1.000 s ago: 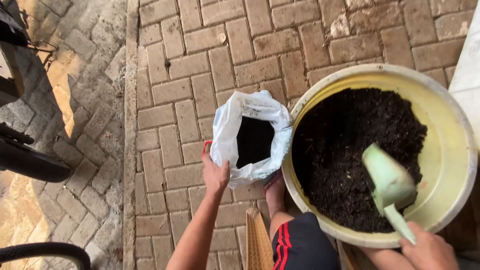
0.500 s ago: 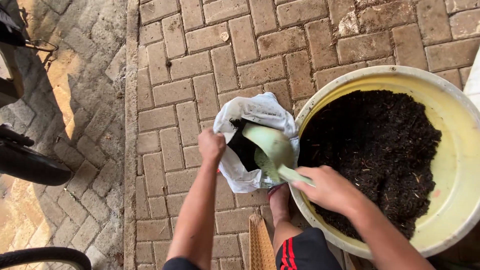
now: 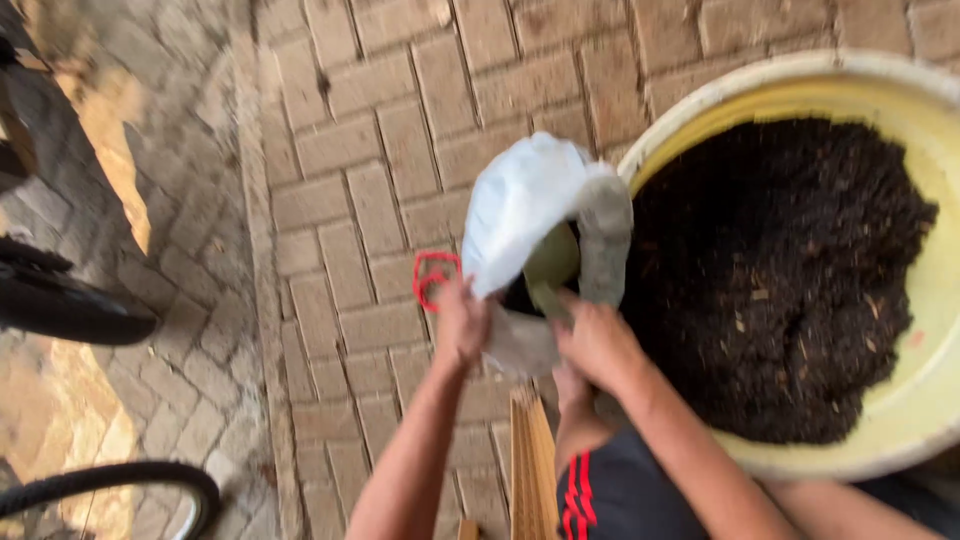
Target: Scooping compost or soil from a tub into a bag using a hand scoop.
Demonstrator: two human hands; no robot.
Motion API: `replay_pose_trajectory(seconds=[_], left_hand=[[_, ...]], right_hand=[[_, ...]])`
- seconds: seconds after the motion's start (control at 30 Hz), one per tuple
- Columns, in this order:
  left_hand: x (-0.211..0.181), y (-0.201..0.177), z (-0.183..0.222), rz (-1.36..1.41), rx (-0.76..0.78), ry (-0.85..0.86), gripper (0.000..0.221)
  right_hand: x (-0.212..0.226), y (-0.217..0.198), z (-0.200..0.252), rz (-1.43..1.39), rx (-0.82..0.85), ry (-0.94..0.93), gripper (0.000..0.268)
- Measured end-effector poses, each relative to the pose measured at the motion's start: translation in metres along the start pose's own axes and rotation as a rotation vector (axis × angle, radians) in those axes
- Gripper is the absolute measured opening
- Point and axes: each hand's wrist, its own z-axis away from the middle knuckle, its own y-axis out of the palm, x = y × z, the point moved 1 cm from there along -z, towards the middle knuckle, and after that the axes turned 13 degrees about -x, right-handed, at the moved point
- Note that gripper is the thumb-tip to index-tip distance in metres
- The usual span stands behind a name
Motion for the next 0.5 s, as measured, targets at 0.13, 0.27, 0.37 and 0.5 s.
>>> replay_pose_trajectory(seconds=[0.13, 0.27, 0.37, 0.5], left_hand=[[-0.05, -0.065, -0.042, 0.346, -0.112, -0.507, 0.034], [-0.052, -0.083, -0.024, 0.542, -0.143, -0.391, 0.042], [-0.034, -0.066, -0.028, 0.494, -0.147, -0.301, 0.045], [-0.059, -0.079, -0.059, 0.33, -0.171, -0.178, 0.053]], right_hand=[[-0.068, 0.05, -0.031, -0.091, -0.16, -0.188, 0.046], [-0.045, 0.039, -0.012, -0.278, -0.141, -0.189, 0.049], [-0.029, 0.025, -0.016, -0.333, -0.062, -0.017, 0.047], [0.008, 0.036, -0.017, -0.33, 0.212, 0.406, 0.057]])
